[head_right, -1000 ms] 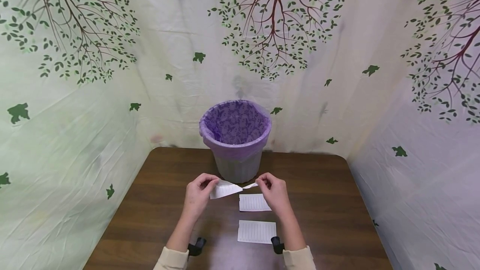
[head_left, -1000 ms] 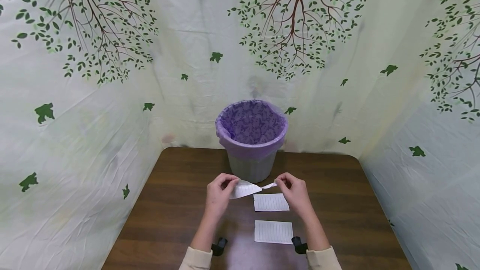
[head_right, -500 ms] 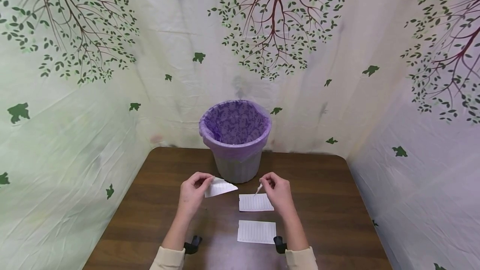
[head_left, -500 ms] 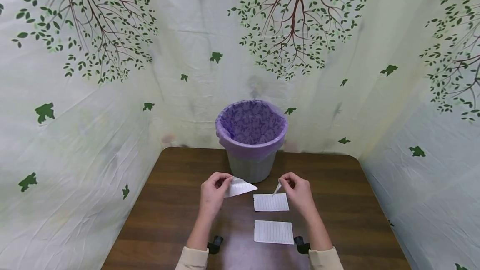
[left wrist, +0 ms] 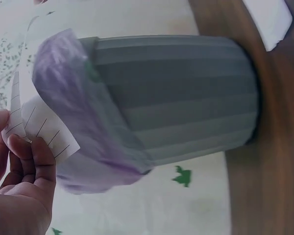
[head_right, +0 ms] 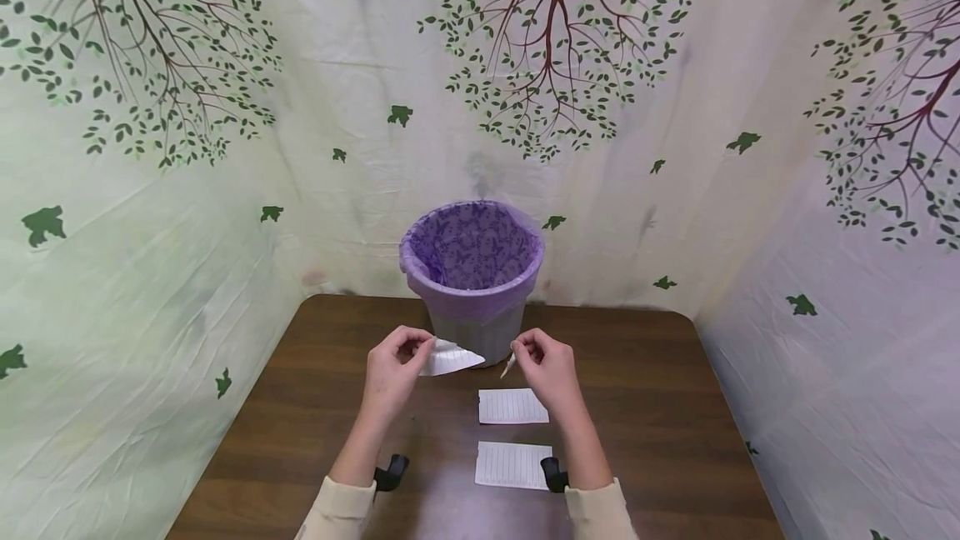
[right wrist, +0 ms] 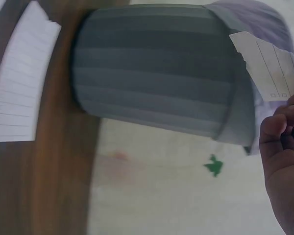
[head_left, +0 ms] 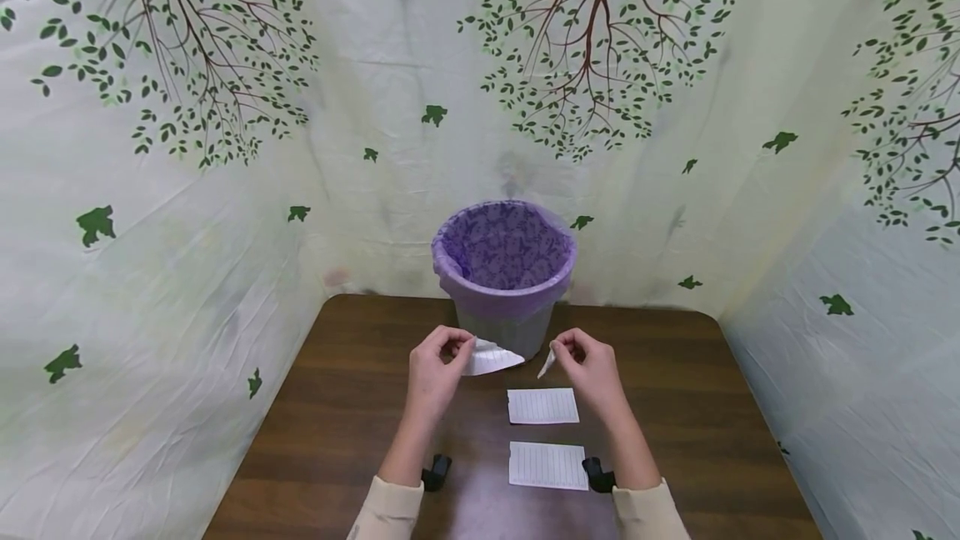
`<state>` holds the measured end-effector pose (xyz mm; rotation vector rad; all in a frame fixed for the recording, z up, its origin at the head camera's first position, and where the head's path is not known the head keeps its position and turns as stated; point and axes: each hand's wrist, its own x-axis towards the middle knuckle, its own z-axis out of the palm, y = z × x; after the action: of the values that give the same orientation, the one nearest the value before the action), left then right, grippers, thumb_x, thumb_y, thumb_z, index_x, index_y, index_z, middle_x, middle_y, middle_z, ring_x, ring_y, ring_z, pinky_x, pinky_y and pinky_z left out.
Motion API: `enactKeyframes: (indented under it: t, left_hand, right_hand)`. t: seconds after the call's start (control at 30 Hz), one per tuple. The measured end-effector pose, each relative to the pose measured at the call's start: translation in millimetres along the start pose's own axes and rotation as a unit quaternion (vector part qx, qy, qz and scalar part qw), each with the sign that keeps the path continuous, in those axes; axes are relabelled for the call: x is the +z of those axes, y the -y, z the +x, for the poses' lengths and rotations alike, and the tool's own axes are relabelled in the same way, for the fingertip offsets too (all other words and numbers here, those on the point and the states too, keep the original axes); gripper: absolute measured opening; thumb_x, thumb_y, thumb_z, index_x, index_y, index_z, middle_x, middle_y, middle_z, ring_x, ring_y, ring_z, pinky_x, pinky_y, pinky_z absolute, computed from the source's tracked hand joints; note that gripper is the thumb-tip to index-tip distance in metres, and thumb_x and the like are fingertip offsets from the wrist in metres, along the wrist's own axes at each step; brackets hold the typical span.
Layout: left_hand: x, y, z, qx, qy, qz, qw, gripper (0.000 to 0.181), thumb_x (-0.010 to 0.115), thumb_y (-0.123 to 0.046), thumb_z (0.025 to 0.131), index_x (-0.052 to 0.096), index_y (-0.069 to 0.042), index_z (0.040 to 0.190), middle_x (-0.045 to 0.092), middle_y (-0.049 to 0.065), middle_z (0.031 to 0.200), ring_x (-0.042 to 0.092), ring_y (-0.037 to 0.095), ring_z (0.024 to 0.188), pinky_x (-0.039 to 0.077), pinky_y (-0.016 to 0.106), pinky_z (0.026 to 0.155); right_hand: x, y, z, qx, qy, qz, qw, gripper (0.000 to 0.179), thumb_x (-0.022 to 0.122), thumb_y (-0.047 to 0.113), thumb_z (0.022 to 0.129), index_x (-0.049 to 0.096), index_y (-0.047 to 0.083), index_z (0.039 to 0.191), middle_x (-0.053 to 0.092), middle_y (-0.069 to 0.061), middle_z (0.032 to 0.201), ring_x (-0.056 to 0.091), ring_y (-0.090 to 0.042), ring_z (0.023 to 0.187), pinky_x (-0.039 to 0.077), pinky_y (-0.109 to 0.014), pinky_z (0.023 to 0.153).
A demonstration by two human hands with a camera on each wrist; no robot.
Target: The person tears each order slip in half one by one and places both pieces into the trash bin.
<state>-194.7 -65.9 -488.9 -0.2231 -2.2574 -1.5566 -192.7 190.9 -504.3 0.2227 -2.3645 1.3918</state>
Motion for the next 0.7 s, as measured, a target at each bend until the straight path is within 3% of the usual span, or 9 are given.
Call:
enactKeyframes:
  t: [0.5,0.7]
  left_hand:
    - [-3.5,-38.5,50.5,0.117,-0.013,0.000,0.9930,0.003,0.077,-0.009,0.097,0.077,-0.007,0.094,0.070,0.004,0.088,0.062,0.011,0.078,0.047,0.020,0.065]
    - [-1.6,-52.5,78.0,0.150,-0.017,0.009,0.9885,0.005,0.076,-0.011,0.098,0.077,-0.006,0.098,0.072,0.008,0.096,0.068,0.019,0.086,0.059,0.038,0.075]
  right_hand:
    - [-20,49,47.6,-0.121,-0.038,0.003,0.9919,0.006,0.074,0.000,0.094,0.072,0.003,0.089,0.065,-0.005,0.072,0.049,-0.006,0.062,0.043,-0.020,0.057]
    - [-21,65,66.9,-0.144,-0.044,-0.016,0.9884,0.006,0.072,0.003,0.097,0.071,0.004,0.092,0.064,-0.006,0.073,0.049,-0.012,0.063,0.041,-0.020,0.059]
